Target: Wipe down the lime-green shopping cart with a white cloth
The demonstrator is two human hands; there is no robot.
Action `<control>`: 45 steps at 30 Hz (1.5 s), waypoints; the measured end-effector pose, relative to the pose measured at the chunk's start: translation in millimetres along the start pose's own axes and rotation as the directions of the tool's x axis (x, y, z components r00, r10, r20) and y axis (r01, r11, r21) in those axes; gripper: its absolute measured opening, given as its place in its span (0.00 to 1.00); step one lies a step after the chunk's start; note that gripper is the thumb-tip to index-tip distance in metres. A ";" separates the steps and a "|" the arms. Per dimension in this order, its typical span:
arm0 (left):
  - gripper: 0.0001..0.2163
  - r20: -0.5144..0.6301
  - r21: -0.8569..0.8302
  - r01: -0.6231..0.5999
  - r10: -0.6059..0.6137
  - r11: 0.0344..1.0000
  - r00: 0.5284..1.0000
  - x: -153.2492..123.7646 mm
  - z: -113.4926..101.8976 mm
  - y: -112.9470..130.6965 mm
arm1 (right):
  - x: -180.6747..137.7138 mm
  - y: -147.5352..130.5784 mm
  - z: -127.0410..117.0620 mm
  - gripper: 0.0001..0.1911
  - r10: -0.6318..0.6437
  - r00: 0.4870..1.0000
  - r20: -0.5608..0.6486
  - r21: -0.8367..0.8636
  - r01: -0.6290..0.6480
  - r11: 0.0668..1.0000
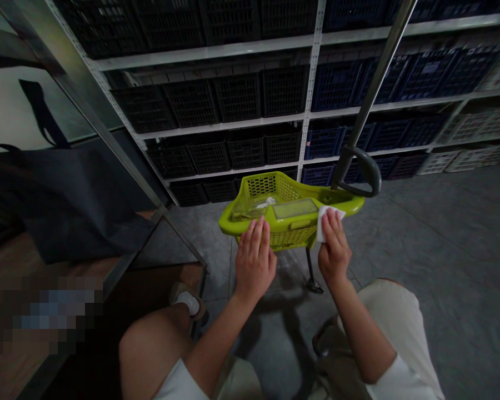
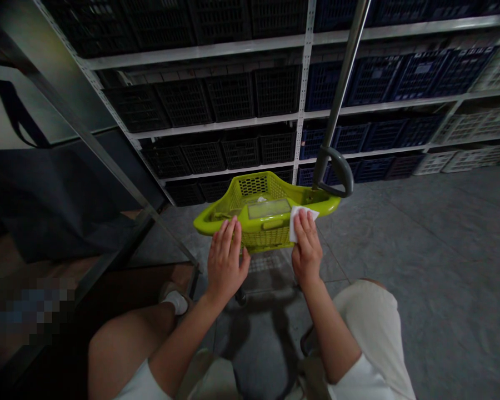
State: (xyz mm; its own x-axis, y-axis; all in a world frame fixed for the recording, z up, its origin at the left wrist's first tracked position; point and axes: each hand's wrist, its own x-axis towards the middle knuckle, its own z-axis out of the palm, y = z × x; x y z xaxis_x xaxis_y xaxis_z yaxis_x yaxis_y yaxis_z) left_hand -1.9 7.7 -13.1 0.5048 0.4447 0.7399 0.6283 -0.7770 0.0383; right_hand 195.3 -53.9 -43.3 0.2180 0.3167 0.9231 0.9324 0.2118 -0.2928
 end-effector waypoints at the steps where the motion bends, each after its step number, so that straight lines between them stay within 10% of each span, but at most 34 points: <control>1: 0.35 -0.001 -0.002 0.001 -0.001 1.000 1.000 -0.1 0.4 0.5 | 0.8 -3.7 2.0 0.35 0.049 0.998 -0.041 -0.004 -0.049 0.999; 12: 0.33 -0.012 -0.027 -0.009 0.008 1.000 1.000 -2.6 2.6 -3.1 | 17.1 -69.8 25.1 0.37 -0.180 0.921 0.344 0.086 0.160 0.983; 21: 0.36 -0.009 -0.015 0.007 -0.007 1.000 1.000 0.2 0.4 0.9 | 22.3 -25.0 -0.7 0.38 0.122 0.991 0.045 -0.014 -0.122 0.992; 28: 0.34 -0.028 -0.009 -0.010 0.010 1.000 1.000 -2.8 3.8 -6.6 | 26.2 -84.3 26.9 0.39 -0.139 0.908 0.395 0.078 0.118 0.990; 39: 0.37 -0.024 0.017 -0.069 0.069 0.998 0.997 -0.5 -6.1 -16.0 | 27.0 0.1 -24.8 0.36 0.092 0.981 0.173 -0.046 -0.085 0.995; 45: 0.35 -0.074 0.005 -0.067 0.067 0.998 0.995 -6.1 -7.9 -24.2 | 28.1 -8.1 -27.7 0.35 0.101 0.979 0.179 -0.021 -0.099 0.995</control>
State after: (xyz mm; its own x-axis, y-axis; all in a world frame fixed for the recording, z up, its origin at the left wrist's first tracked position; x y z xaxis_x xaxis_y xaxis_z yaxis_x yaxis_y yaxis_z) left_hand -24.8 20.2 -13.2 0.5003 0.3573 0.7887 0.5964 -0.8025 -0.0148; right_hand 201.9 -72.4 -8.1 0.2563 0.4969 0.8291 0.9121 0.1596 -0.3776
